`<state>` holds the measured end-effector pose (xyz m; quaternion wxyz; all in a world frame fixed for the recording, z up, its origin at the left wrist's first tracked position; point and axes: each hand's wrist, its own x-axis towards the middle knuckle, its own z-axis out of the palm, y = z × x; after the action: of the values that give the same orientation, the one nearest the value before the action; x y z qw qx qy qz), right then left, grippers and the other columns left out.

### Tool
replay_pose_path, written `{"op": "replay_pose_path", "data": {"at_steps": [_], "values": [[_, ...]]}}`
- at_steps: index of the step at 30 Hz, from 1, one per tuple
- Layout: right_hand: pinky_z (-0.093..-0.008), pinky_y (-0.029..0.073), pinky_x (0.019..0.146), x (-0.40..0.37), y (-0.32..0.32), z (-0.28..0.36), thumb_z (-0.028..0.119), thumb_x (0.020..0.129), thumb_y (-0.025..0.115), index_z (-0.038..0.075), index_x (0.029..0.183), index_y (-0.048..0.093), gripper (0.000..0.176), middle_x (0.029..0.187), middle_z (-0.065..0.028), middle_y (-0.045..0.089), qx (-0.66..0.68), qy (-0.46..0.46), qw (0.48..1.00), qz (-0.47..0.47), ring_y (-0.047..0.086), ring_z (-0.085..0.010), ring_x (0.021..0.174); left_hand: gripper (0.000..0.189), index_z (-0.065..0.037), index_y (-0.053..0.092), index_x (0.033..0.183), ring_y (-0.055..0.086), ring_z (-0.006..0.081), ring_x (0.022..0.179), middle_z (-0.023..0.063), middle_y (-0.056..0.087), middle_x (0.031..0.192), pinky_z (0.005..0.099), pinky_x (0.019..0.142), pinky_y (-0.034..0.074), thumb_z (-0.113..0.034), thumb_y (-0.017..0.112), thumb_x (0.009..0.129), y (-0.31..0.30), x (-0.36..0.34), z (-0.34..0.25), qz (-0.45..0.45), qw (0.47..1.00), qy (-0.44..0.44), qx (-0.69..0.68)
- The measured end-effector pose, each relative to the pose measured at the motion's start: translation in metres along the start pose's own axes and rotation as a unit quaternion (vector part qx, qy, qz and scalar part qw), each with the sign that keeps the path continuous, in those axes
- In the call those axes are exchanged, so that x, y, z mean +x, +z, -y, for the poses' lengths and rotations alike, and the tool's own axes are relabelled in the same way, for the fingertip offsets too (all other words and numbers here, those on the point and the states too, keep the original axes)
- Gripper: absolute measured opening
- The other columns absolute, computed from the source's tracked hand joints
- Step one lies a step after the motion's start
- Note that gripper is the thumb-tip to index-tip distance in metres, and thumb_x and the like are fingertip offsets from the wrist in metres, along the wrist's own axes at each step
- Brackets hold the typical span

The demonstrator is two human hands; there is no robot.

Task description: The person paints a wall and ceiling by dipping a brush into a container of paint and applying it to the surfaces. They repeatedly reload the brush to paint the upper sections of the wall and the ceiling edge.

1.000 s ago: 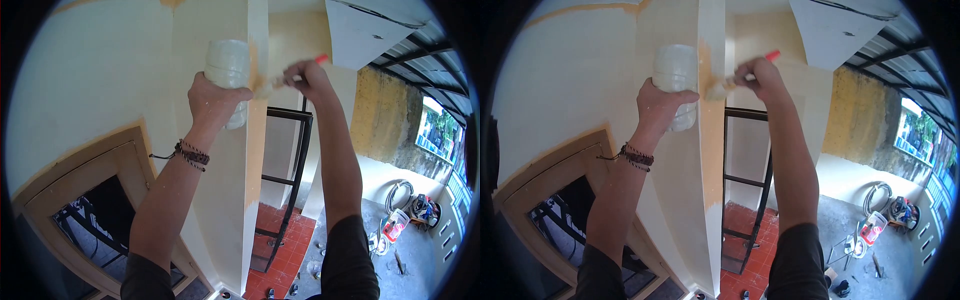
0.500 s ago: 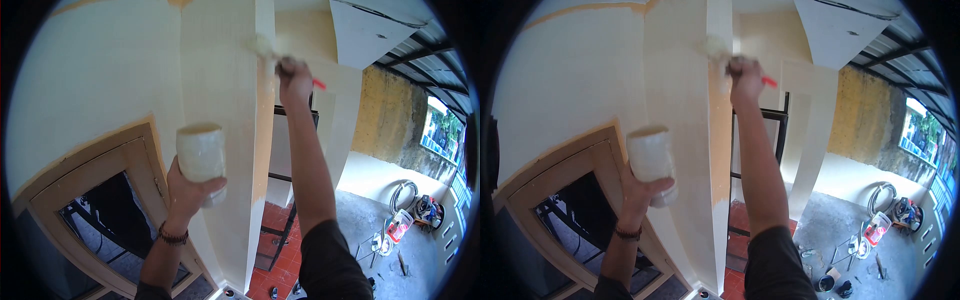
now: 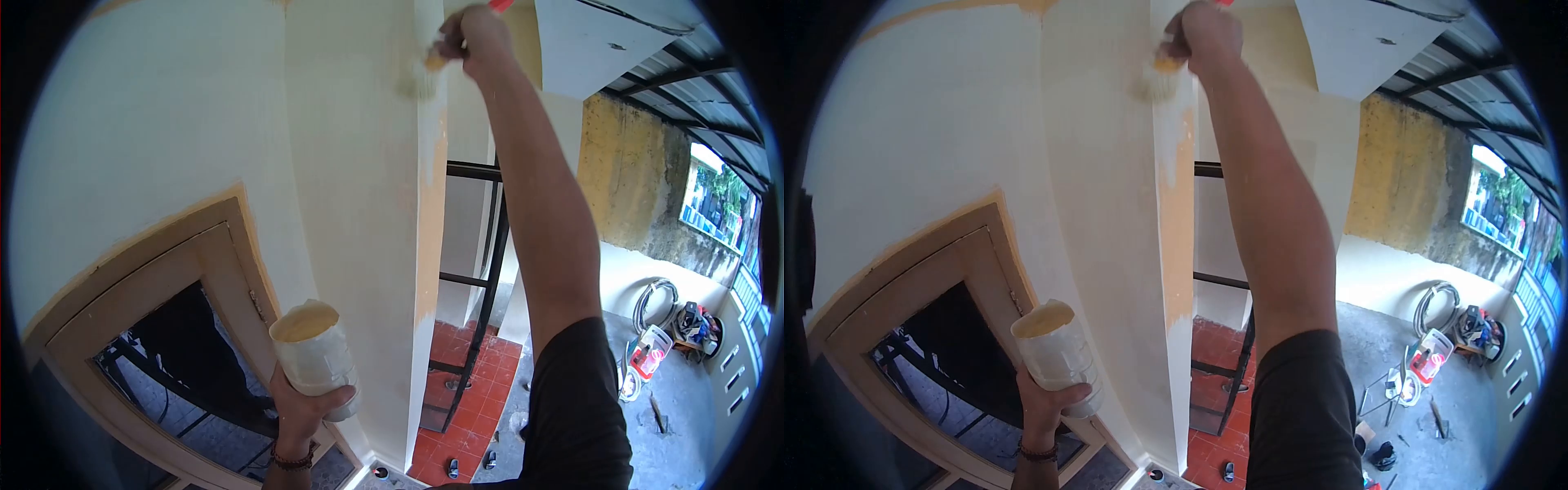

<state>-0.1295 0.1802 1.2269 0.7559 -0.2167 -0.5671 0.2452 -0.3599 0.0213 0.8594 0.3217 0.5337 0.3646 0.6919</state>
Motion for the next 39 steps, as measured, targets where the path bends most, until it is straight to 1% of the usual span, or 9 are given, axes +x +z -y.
{"op": "replay_pose_path", "data": {"at_steps": [10,16,18,22,24,31,35,37,39], "values": [[-0.033,0.047,0.055,-0.002,-0.03,-0.1,-0.002,0.073,0.051,-0.003,0.079,0.054,0.007,0.08,-0.0128,0.059,0.126,-0.274,0.953,-0.014,0.059,-0.0231,0.062,0.073,-0.001,0.051,0.116,0.065,0.0205,0.09,0.009,0.063,0.102,0.0342,0.078,0.056,-0.007,0.085,0.052,-0.011,-0.009,0.004,-0.027,0.999,-0.015,0.009],[-0.0301,0.041,0.042,-0.164,-0.092,-0.129,-0.004,0.069,0.048,-0.001,0.068,0.052,0.005,0.063,-0.0109,0.056,0.188,-0.004,0.982,0.007,0.053,-0.0167,0.048,0.072,-0.001,0.053,0.114,0.065,0.0199,0.087,0.0087,0.064,0.099,0.0339,0.077,0.056,-0.006,0.085,0.051,-0.014,-0.016,0.009,-0.025,0.999,-0.017,0.025],[-0.0291,0.04,0.04,-0.17,-0.096,-0.092,-0.003,0.067,0.047,-0.001,0.06,0.053,0.009,0.054,-0.011,0.054,-0.157,0.207,0.964,0.06,0.054,-0.0174,0.047,0.072,0.0,0.053,0.114,0.065,0.0197,0.087,0.0087,0.064,0.099,0.034,0.077,0.056,-0.006,0.085,0.05,-0.014,-0.017,0.008,-0.023,0.999,-0.012,0.03],[-0.0339,0.045,0.046,-0.075,-0.048,-0.103,0.007,0.075,0.049,-0.001,0.062,0.057,0.017,0.059,-0.0116,0.059,-0.239,-0.021,0.966,0.098,0.056,-0.0209,0.044,0.074,0.0,0.052,0.116,0.065,0.0197,0.089,0.0088,0.064,0.101,0.0345,0.078,0.056,-0.007,0.087,0.051,-0.014,-0.023,0.01,0.004,1.0,-0.017,0.011],[-0.0344,0.046,0.047,-0.056,-0.003,-0.037,0.008,0.073,0.055,-0.003,0.065,0.061,0.014,0.057,-0.0141,0.059,-0.25,0.059,0.966,-0.016,0.063,-0.0249,0.049,0.076,0.0,0.052,0.117,0.065,0.0197,0.09,0.0089,0.063,0.103,0.0347,0.079,0.056,-0.008,0.087,0.051,-0.016,-0.023,0.011,0.017,1.0,-0.016,0.011],[-0.0344,0.053,0.05,0.012,-0.005,0.005,0.005,0.084,0.05,-0.006,0.075,0.057,0.016,0.069,-0.0144,0.059,0.145,-0.159,0.967,-0.137,0.064,-0.026,0.06,0.081,0.0,0.05,0.121,0.063,0.0204,0.097,0.0102,0.061,0.11,0.0352,0.083,0.054,-0.01,0.089,0.051,-0.008,-0.03,0.016,0.05,0.999,-0.019,0.011],[-0.0356,0.046,0.05,-0.023,-0.043,-0.115,0.002,0.077,0.049,0.001,0.075,0.052,0.004,0.067,-0.0103,0.058,0.042,-0.319,0.941,-0.108,0.057,-0.0231,0.055,0.081,0.0,0.05,0.12,0.063,0.0207,0.097,0.0104,0.062,0.11,0.0351,0.084,0.054,-0.01,0.089,0.05,-0.009,-0.036,0.023,0.071,0.997,-0.023,0.024],[-0.0337,0.043,0.048,-0.114,-0.05,-0.143,0.004,0.081,0.045,0.01,0.076,0.037,0.011,0.063,-0.0015,0.039,0.231,-0.064,0.96,-0.144,0.041,-0.017,0.052,0.081,0.0,0.05,0.12,0.063,0.0207,0.097,0.0103,0.062,0.109,0.0351,0.084,0.054,-0.01,0.089,0.05,-0.008,-0.039,0.023,0.076,0.996,-0.035,0.02],[-0.0325,0.039,0.043,-0.186,-0.076,-0.201,0.007,0.072,0.051,0.011,0.072,0.038,0.013,0.064,-0.0016,0.04,0.294,-0.046,0.948,-0.118,0.039,-0.0153,0.049,0.081,0.0,0.05,0.12,0.063,0.0207,0.097,0.0103,0.062,0.109,0.0352,0.084,0.054,-0.01,0.089,0.05,-0.006,-0.047,0.023,0.075,0.996,-0.053,0.019]]}}
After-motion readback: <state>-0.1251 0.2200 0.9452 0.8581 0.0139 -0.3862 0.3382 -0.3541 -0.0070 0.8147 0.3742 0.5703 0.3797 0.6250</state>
